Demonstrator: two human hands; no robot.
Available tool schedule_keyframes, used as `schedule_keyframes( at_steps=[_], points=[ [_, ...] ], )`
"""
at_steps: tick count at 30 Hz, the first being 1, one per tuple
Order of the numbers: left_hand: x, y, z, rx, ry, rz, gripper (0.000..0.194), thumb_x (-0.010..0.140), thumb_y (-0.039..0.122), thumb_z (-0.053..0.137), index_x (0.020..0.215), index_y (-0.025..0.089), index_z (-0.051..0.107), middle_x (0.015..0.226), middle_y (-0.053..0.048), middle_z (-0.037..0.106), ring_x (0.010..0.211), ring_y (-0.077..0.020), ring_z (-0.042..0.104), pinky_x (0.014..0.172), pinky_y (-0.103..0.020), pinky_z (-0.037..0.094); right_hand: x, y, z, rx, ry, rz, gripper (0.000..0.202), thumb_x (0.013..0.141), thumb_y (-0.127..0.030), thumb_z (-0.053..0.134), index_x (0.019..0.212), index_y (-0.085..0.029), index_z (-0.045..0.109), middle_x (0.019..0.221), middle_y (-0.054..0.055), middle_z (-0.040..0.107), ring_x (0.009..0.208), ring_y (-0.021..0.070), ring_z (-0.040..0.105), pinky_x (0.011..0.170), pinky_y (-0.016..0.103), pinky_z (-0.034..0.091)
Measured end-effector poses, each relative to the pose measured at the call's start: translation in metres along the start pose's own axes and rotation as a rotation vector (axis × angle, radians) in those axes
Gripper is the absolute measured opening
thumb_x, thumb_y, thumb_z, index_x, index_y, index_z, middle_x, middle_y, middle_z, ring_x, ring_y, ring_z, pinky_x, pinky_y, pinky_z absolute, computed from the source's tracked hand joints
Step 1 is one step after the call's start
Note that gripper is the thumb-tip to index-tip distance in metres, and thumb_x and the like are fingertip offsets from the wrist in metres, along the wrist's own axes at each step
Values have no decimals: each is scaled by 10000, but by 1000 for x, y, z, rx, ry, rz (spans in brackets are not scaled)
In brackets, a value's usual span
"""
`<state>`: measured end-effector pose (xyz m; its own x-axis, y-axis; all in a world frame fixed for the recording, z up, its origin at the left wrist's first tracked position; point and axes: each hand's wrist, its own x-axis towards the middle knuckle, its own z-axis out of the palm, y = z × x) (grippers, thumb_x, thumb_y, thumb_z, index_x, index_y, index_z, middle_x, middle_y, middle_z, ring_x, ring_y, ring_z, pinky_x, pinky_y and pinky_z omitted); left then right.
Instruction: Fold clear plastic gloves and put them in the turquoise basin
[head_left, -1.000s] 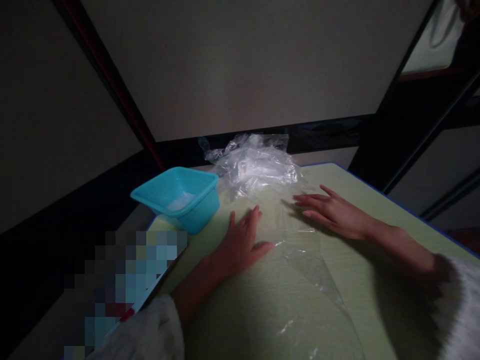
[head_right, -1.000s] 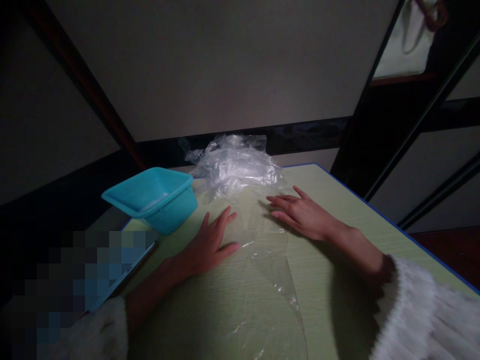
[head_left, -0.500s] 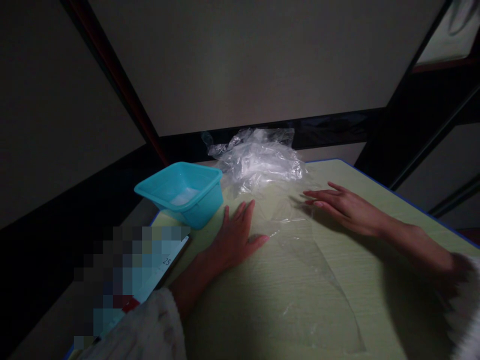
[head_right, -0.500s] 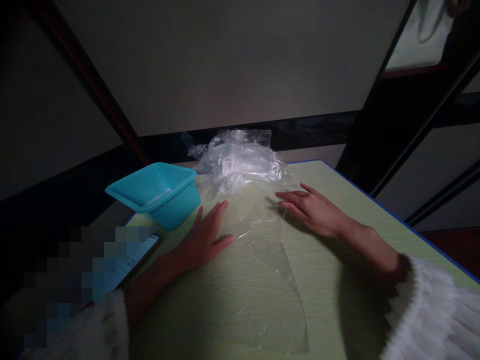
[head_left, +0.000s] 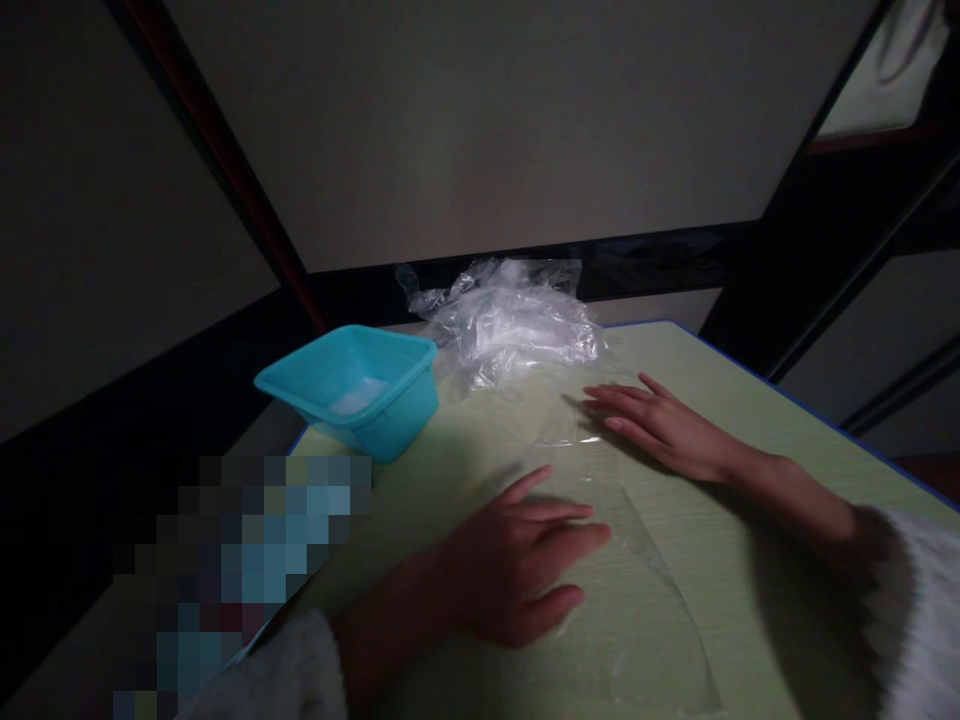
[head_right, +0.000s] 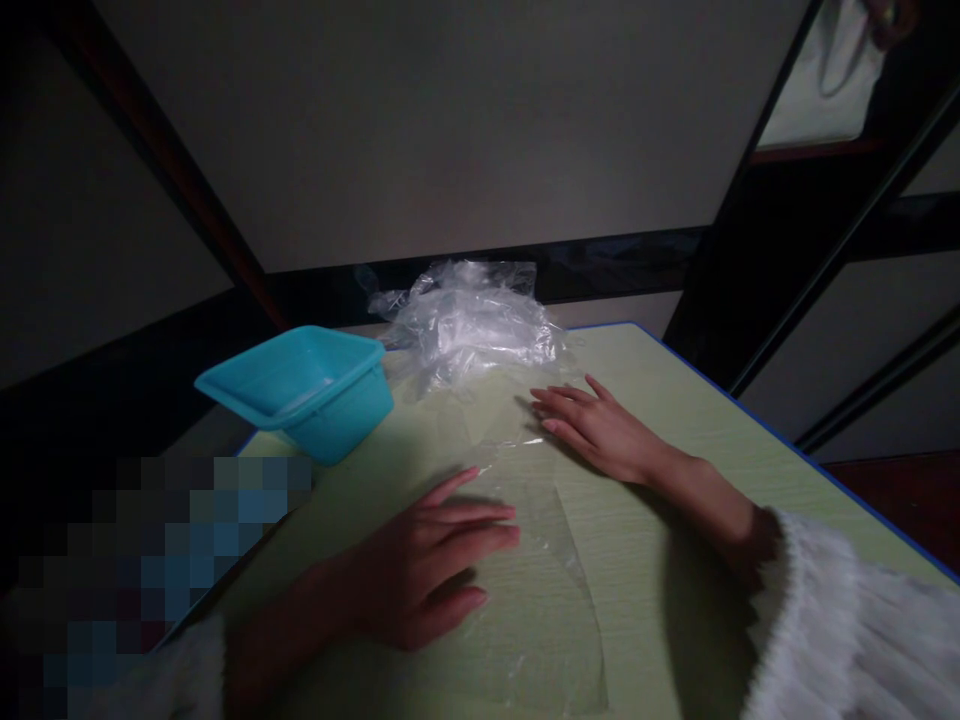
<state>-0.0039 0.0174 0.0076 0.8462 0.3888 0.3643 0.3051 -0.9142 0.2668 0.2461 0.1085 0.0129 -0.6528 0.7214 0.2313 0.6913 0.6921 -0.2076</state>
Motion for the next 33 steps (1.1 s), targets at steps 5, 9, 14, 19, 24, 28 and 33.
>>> schedule_keyframes(
  at_steps=[5, 9, 14, 19, 24, 28, 33],
  points=[
    [-1, 6, 6, -50, -12, 49, 388, 876, 270, 366, 1216, 110, 463, 1094, -128, 659, 1146, -166, 537, 1113, -404, 167, 9, -12, 3, 102, -32, -25, 490, 948, -444, 227, 1302, -168, 425, 1279, 120, 556, 1214, 275, 464, 1042, 636, 137],
    [0, 7, 8, -66, -17, 50, 396, 868, 276, 360, 1203, 102, 480, 1055, -128, 675, 1119, -170, 557, 1107, -395, 183, 17, -12, 7, 119, -51, -13, 501, 948, -451, 215, 1324, -174, 398, 1275, 119, 560, 1233, 282, 441, 1036, 642, 135],
    [-1, 7, 11, -73, -10, 47, 390, 863, 277, 369, 1193, 105, 489, 1012, -114, 691, 1096, -170, 572, 1101, -392, 195, 25, -10, 12, 113, -64, -9, 529, 939, -472, 201, 1336, -172, 382, 1353, 129, 479, 1263, 300, 398, 1020, 662, 141],
    [-1, 8, 12, -67, -24, 55, 376, 855, 269, 364, 1169, 114, 501, 1018, -112, 688, 1058, -175, 592, 1099, -402, 202, 29, -9, 16, 86, -75, 6, 565, 932, -506, 180, 1336, -173, 392, 1415, 141, 389, 1291, 306, 353, 1017, 659, 148],
    [-1, 8, 12, -63, 27, 80, 349, 849, 247, 380, 1135, 106, 523, 986, -103, 692, 1020, -165, 607, 1085, -375, 238, 32, -9, 17, 86, -104, 31, 574, 929, -513, 175, 1352, -182, 377, 1432, 130, 364, 1305, 308, 328, 1025, 654, 139],
    [0, 9, 12, -66, 9, 83, 355, 839, 238, 384, 1142, 116, 524, 1017, -87, 685, 1025, -159, 600, 1065, -353, 280, 30, -7, 17, 92, -101, 25, 590, 925, -520, 187, 1382, -175, 331, 1437, 133, 353, 1334, 298, 270, 1043, 634, 120],
    [2, 12, 10, -67, -93, 123, 425, 881, 309, 399, 1236, 85, 469, 1339, -91, 494, 1269, -178, 403, 1092, -314, 240, 17, 2, 10, 119, -95, -44, 564, 943, -468, 199, 1382, -138, 330, 1420, 141, 377, 1330, 275, 280, 1066, 604, 112]
  ],
)
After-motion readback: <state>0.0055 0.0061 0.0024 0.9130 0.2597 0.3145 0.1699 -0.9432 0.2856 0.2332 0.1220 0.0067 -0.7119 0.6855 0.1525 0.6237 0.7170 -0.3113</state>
